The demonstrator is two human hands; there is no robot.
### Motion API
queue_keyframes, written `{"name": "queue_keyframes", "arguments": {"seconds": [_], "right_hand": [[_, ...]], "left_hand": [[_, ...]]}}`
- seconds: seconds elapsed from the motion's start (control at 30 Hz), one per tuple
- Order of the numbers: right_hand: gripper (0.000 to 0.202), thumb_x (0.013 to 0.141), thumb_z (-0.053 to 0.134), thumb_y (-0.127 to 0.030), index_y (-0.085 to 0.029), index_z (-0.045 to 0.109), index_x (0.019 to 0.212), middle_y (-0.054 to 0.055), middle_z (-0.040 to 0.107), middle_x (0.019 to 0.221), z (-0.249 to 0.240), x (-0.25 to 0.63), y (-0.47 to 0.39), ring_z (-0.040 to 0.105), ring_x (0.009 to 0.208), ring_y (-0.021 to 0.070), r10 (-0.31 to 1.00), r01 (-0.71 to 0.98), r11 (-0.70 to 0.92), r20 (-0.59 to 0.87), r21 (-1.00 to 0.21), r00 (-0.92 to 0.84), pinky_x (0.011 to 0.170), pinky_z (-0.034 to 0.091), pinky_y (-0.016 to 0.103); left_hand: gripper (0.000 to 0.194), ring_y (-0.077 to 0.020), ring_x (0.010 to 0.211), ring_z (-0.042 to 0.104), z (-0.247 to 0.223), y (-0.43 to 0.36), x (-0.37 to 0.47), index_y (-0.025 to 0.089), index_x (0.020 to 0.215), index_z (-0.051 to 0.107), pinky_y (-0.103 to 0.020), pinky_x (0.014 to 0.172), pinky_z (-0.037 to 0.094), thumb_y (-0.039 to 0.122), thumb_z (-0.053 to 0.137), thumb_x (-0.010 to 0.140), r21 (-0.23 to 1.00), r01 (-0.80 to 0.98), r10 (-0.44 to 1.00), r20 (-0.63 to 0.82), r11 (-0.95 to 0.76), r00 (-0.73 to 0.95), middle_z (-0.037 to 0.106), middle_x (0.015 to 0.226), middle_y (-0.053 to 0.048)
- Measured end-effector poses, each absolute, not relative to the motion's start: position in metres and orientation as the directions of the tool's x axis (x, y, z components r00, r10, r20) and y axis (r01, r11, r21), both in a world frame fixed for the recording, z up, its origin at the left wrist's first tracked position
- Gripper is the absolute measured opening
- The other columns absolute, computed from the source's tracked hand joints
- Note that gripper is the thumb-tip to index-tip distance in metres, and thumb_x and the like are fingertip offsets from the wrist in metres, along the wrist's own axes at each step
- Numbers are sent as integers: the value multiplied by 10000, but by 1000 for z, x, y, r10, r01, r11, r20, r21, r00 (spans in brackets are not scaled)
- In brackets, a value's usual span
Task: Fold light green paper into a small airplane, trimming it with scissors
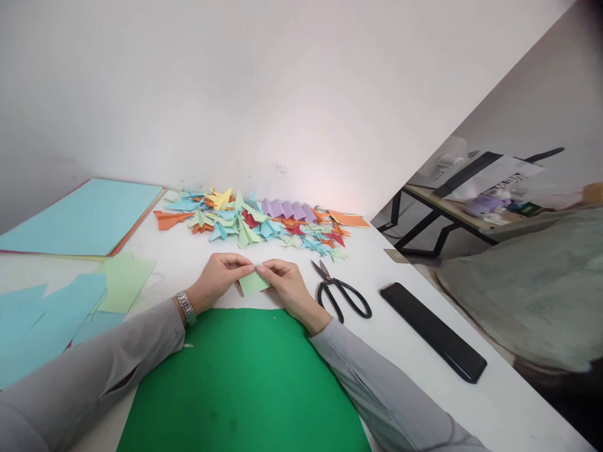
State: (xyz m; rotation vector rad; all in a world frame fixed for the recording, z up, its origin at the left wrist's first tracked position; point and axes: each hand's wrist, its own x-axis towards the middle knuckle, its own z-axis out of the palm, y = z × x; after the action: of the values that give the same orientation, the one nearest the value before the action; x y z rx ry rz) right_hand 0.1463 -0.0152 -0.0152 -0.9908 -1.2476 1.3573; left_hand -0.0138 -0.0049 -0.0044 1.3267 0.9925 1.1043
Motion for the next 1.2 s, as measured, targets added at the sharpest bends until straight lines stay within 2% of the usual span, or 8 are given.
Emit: {"name": "queue_keyframes", "arguments": {"seconds": [0.17,0.33,0.5,0.73,0.9,1.03,1.2], "right_hand": [[248,599,755,-389,-173,673,690,-29,600,565,-17,146,-15,480,445,78,986,-96,44,59,-994,-158,426,407,210],[206,632,733,-359,-166,671,671,-33,582,533,-18,145,-16,443,446,70,973,-31,100,105,-994,-205,440,347,212],[189,608,751,-312,-170,672,706,-24,610,581,-19,144,-17,451,475,82,968,-13,131,131,-991,-214,464,344,224],[152,620,740,-306,-185,675,684,4,632,664,-17,145,-15,515,569,120,972,-14,234,234,-972,-19,527,403,249],[129,627,743,-294,-194,692,692,17,647,692,-19,145,-14,534,595,130,961,-20,277,278,-961,-17,557,413,263],[129,636,737,-303,-196,705,701,24,660,682,-20,146,-15,530,580,131,958,7,284,283,-959,-46,544,404,265],[132,631,737,-313,-191,705,671,12,652,621,-19,146,-16,499,531,121,963,28,265,263,-964,-54,510,380,257]], "left_hand": [[222,-123,566,545,-7,-3,-13,139,662,689,-254,531,449,338,748,584,992,-125,984,21,1,176,646,623,-25],[190,-142,686,581,-6,-4,-13,157,696,704,-268,661,468,298,755,580,994,-84,971,82,-65,223,679,705,-23],[196,-143,703,579,-7,-2,-14,158,687,708,-270,689,457,321,755,589,990,-128,977,76,-51,197,688,733,-32],[235,-122,629,547,-5,-4,-13,151,668,696,-248,591,431,298,794,513,986,-167,986,47,-20,163,658,656,-16],[227,-113,603,534,-6,-4,-13,153,691,698,-238,554,423,304,779,543,987,-157,981,70,-42,181,652,653,-15],[213,-96,515,490,-6,-5,-14,151,723,708,-230,486,396,325,741,605,994,-72,968,96,-81,233,629,598,-7],[190,-83,473,458,-3,-6,-14,148,678,695,-225,455,382,333,714,639,993,-39,958,119,-112,260,617,579,-4]]}}
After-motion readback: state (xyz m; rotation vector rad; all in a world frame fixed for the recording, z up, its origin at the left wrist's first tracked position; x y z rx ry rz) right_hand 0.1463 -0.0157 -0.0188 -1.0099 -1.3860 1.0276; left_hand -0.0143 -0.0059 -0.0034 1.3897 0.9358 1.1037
